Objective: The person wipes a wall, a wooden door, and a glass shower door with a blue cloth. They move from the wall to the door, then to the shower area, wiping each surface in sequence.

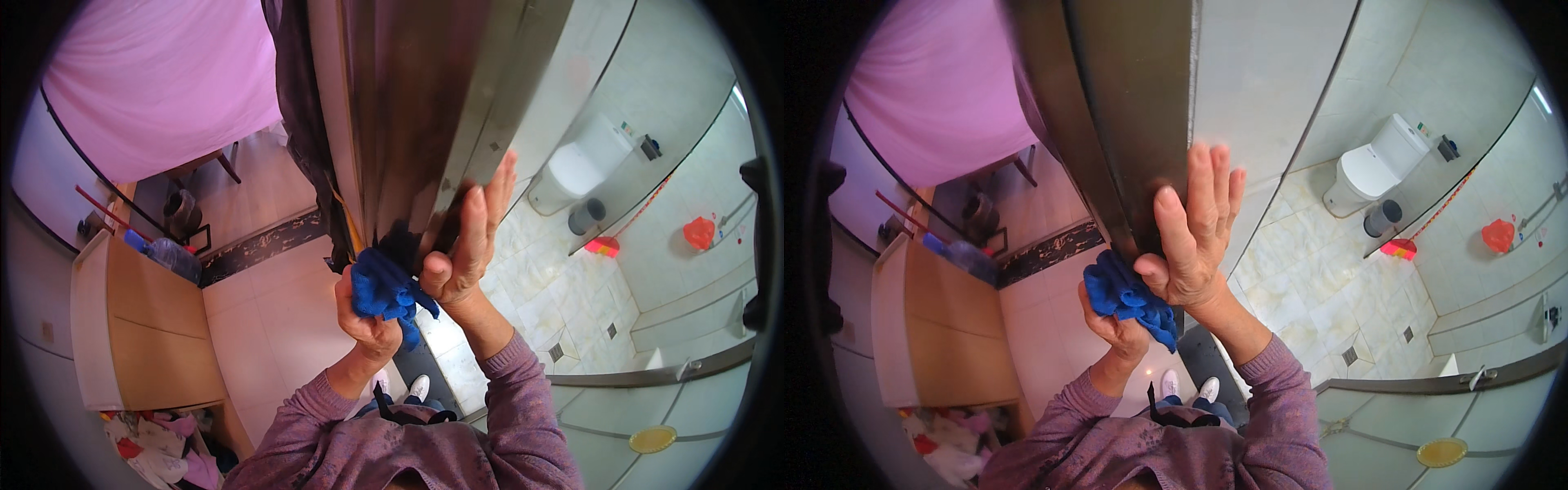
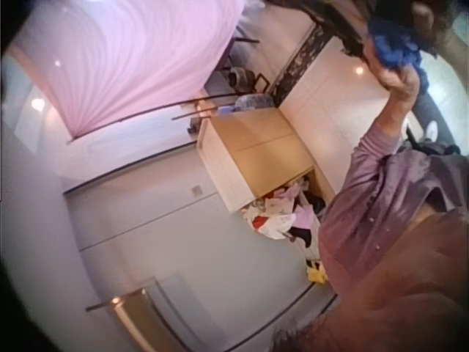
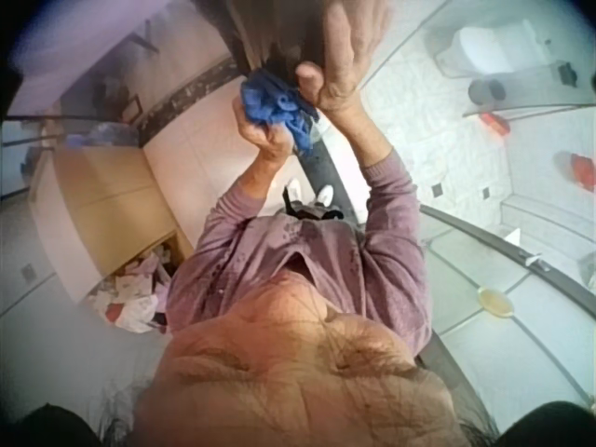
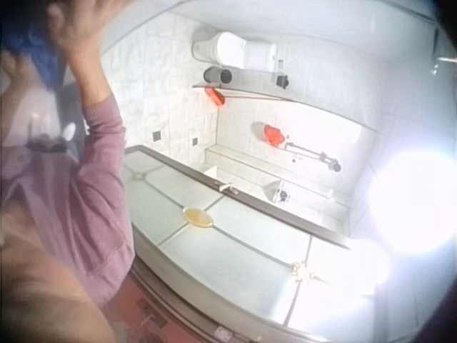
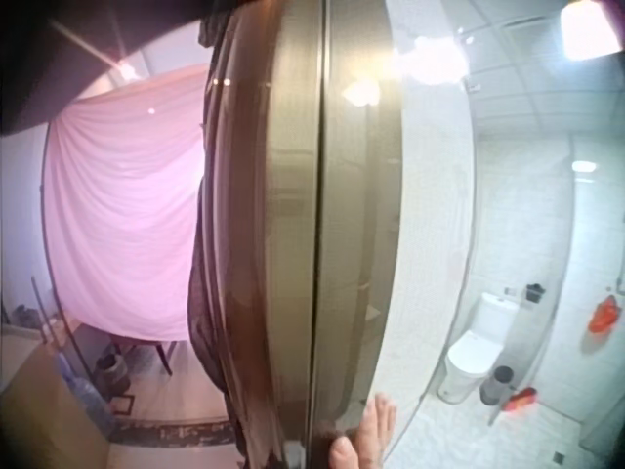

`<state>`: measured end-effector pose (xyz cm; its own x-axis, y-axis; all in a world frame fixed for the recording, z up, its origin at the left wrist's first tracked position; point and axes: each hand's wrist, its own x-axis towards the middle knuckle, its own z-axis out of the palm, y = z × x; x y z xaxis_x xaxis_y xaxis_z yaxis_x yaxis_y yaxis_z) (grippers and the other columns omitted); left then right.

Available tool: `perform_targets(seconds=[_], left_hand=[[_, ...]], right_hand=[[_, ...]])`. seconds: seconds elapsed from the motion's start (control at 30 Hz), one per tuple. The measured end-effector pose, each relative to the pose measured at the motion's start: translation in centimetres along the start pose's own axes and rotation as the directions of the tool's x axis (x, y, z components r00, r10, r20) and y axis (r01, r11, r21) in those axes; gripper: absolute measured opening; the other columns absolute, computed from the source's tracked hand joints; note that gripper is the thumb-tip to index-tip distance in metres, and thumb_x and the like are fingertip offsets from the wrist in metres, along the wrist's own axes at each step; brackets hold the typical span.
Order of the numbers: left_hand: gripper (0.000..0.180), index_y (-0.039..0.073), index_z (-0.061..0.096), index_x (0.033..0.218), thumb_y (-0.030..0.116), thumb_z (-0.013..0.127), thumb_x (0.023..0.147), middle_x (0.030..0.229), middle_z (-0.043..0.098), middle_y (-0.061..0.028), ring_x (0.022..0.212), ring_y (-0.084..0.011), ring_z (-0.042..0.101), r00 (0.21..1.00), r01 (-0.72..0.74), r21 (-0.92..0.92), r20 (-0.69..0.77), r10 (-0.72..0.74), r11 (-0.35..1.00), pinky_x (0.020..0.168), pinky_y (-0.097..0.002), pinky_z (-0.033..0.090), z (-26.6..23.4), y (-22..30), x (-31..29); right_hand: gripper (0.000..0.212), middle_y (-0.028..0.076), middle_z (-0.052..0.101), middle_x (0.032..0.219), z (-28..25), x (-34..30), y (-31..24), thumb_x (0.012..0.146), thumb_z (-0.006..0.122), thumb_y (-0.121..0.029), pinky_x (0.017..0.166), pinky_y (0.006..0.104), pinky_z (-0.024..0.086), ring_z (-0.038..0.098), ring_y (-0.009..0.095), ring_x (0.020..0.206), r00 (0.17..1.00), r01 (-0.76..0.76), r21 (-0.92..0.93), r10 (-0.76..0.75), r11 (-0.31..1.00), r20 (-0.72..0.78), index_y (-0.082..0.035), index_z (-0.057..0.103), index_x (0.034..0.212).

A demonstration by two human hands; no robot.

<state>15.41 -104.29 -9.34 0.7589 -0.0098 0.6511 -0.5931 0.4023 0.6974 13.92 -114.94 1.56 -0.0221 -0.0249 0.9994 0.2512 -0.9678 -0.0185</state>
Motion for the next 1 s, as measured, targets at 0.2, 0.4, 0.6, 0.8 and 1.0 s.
perform_targets(seconds=[0.2, 0.4, 0.6, 0.8, 1.0], left_hand=[[0.07, 0.001, 0.04, 0.12, 0.059, 0.044, 0.082, 0.095, 0.053, -0.0095, 0.084, -0.0178, 0.056, 1.0, 0.008, 0.038, -0.001, -0.008, 0.999, 0.076, -0.0266, 0.045, -0.1, -0.6, -0.3], [0.058, 0.0, 0.026, 0.129, 0.033, 0.048, 0.086, 0.124, 0.041, -0.02, 0.107, -0.0291, 0.048, 0.977, -0.199, -0.11, 0.06, 0.207, 0.974, 0.091, -0.0393, 0.041, -0.4, -1.8, -0.2], [0.057, 0.0, 0.026, 0.129, 0.033, 0.045, 0.087, 0.125, 0.04, -0.0212, 0.109, -0.0295, 0.048, 0.965, -0.253, -0.111, 0.036, 0.258, 0.961, 0.092, -0.04, 0.04, 0.2, -1.8, -0.2], [0.056, -0.002, 0.027, 0.128, 0.032, 0.046, 0.087, 0.125, 0.041, -0.0204, 0.108, -0.0287, 0.048, 0.966, -0.246, -0.041, 0.073, 0.248, 0.969, 0.09, -0.0389, 0.042, -0.2, -1.4, 0.2], [0.057, -0.002, 0.027, 0.128, 0.033, 0.046, 0.087, 0.126, 0.04, -0.0203, 0.108, -0.0285, 0.048, 0.966, -0.248, -0.086, 0.057, 0.253, 0.965, 0.091, -0.0384, 0.042, 0.2, -1.5, 0.0]], right_hand=[[0.063, 0.03, 0.033, 0.132, -0.4, 2.5, 1.5, 0.09, 0.032, -0.048, 0.105, 0.0471, 0.006, 0.026, 0.043, 0.127, 1.0, 0.009, -0.03, -0.009, 1.0, 0.014, 0.0, 0.036, 0.129], [0.075, 0.024, 0.019, 0.141, -0.2, 7.4, 3.9, 0.089, 0.033, -0.052, 0.106, 0.0411, 0.015, 0.018, 0.032, 0.131, 0.99, 0.138, 0.067, -0.138, 0.988, -0.002, 0.005, 0.017, 0.136], [0.063, 0.025, 0.03, 0.135, 0.3, 4.8, 3.4, 0.09, 0.032, -0.047, 0.105, 0.0451, 0.011, 0.024, 0.038, 0.129, 0.992, 0.038, 0.098, -0.026, 0.994, -0.126, 0.001, 0.031, 0.131], [0.054, 0.024, 0.034, 0.134, -0.4, 2.8, 2.9, 0.092, 0.034, -0.04, 0.105, 0.0467, 0.01, 0.025, 0.038, 0.128, 0.995, -0.006, -0.032, 0.003, 0.999, -0.098, -0.002, 0.036, 0.13], [0.061, 0.021, 0.03, 0.137, -0.2, 5.0, 3.8, 0.092, 0.032, -0.043, 0.106, 0.0407, 0.013, 0.022, 0.031, 0.13, 0.988, -0.09, -0.08, 0.08, 0.993, -0.129, 0.003, 0.029, 0.132]])
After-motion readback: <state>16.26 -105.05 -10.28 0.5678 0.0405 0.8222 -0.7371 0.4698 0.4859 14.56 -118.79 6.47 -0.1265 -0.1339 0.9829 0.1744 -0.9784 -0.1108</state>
